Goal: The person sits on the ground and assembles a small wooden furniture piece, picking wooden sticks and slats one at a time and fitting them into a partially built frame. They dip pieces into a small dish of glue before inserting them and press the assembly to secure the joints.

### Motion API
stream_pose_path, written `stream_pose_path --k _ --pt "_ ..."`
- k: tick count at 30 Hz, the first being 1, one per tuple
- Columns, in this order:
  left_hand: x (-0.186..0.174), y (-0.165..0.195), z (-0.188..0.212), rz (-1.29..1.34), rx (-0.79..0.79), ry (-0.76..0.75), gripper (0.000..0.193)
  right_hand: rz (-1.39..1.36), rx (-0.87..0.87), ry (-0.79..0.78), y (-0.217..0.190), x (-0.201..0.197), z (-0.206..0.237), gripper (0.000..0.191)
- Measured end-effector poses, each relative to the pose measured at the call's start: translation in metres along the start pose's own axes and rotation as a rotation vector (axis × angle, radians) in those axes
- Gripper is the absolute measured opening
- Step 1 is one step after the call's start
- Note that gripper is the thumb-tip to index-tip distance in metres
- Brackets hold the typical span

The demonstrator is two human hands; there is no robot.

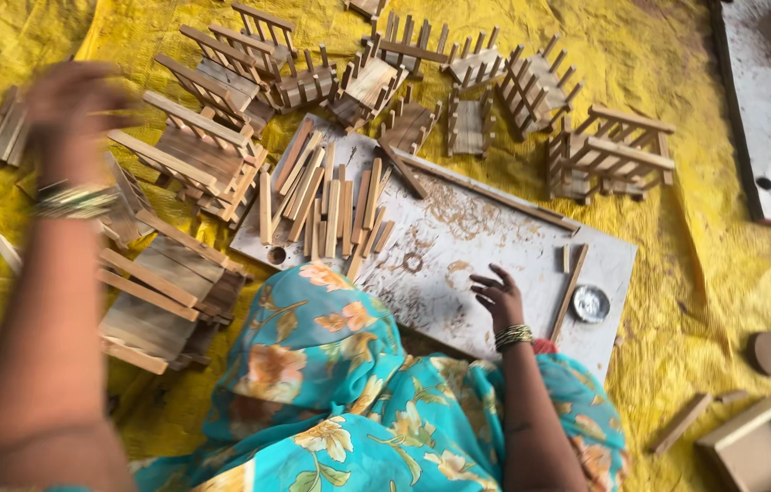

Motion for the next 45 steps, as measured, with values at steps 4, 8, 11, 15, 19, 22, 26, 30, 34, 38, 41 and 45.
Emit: stream_pose_path --k 4,8,11,15,19,22,26,30,34,38,41,45 --pt "0.158 -0.119 -0.018 -0.002 -0.353 -0.118 0.009 0.116 -0.046 -0.041 0.004 0.014 -0.01 0.065" --pt "0.257 -0.239 -0.006 0.352 -0.646 0.006 0.017 0.137 -0.11 -0.138 0.014 0.026 -0.011 0.063" --pt "0.273 -0.29 0.009 0.252 -0.718 0.292 0.024 0.149 -0.047 -0.123 0.03 0.021 -0.008 0.061" --pt "0.273 -0.321 0.014 0.205 -0.788 0.589 0.028 0.032 0.045 -0.116 0.046 0.016 0.0 0.057" --pt "0.279 -0.332 0.001 0.379 -0.758 0.597 0.03 0.048 0.097 -0.137 0.066 0.02 0.008 0.054" --pt "0.281 -0.341 0.001 0.429 -0.808 0.599 0.032 0.047 0.126 -0.158 0.077 0.022 0.013 0.053" --pt "0.286 -0.349 0.002 0.33 -0.902 0.55 0.037 0.041 0.159 -0.163 0.085 0.021 0.017 0.052" --pt "0.292 -0.355 -0.002 0.152 -0.927 0.473 0.033 0.053 0.177 -0.155 0.092 0.019 0.02 0.051" --pt "0.3 -0.363 -0.004 0.124 -0.882 0.484 0.037 0.052 0.173 -0.156 0.099 0.016 0.021 0.049" --pt "0.309 -0.37 -0.002 0.151 -0.894 0.536 0.039 0.044 0.194 -0.154 0.105 0.016 0.021 0.048" --pt "0.315 -0.372 -0.004 0.176 -0.9 0.548 0.035 0.043 0.187 -0.155 0.106 0.018 0.021 0.048" --pt "0.308 -0.373 -0.005 0.158 -0.859 0.659 0.029 0.024 0.188 -0.151 0.108 0.022 0.021 0.047"
Point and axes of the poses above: each hand's wrist, its own z-axis away from the middle knuckle, its own x-axis out of the palm, y = z × x, the point moved 9 cm from there along -z, towards the middle knuckle, and after that the axes turned 1 degree about x, right-handed, at the moved point
